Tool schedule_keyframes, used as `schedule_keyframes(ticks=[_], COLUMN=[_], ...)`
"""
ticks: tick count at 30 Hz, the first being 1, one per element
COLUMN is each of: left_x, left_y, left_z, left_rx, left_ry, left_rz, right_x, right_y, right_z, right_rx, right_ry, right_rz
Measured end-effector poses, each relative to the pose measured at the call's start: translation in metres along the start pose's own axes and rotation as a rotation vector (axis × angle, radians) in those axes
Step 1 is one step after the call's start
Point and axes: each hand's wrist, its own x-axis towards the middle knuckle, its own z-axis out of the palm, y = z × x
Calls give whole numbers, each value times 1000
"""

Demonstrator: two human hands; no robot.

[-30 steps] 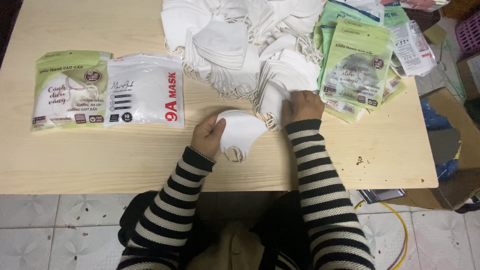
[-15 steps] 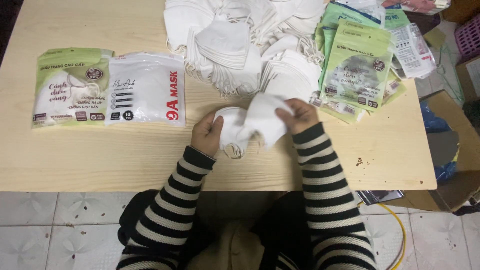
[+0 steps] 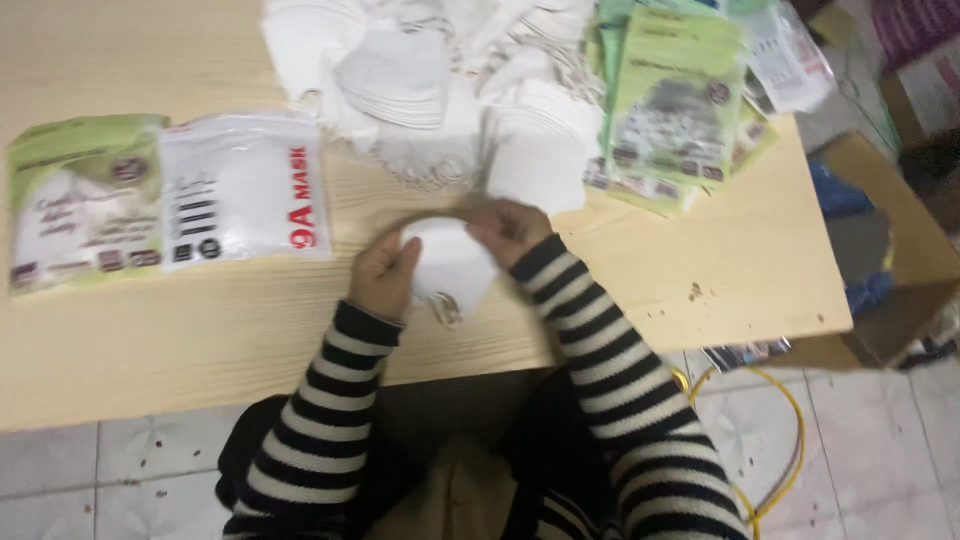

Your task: Picking up individual face masks from a pile, inspecting them, and stacking them neatly on a table.

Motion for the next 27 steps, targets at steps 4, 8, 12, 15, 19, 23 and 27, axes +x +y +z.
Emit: schedule_keyframes(ticks=[4,8,12,15,19,23,27], left_x=[-7,-14,-27,-22,-18,-19,-17], left_y=[14,34,71,62,42,40,36], left_z=[-2,6,25,21,15,13,16], left_rx=[50,205,162,217,174,152,129], left_ry=[-47,-55,-18,-7,-39,-12,47], left_rz=[31,-42,-120,-142,-35,-26,-4], right_x=[28,44,50,48,56,54,37], right_y=[19,33,15,14,43,45,22], right_z=[-27,-51,-61,-63,-53,-46,-33], right_rx=[-658,-898,-849,-863,-862,-666,-172], right_ry=[348,329,171,174,268,309,429], right_rz=[-223,74,303,244,196,-19,-28])
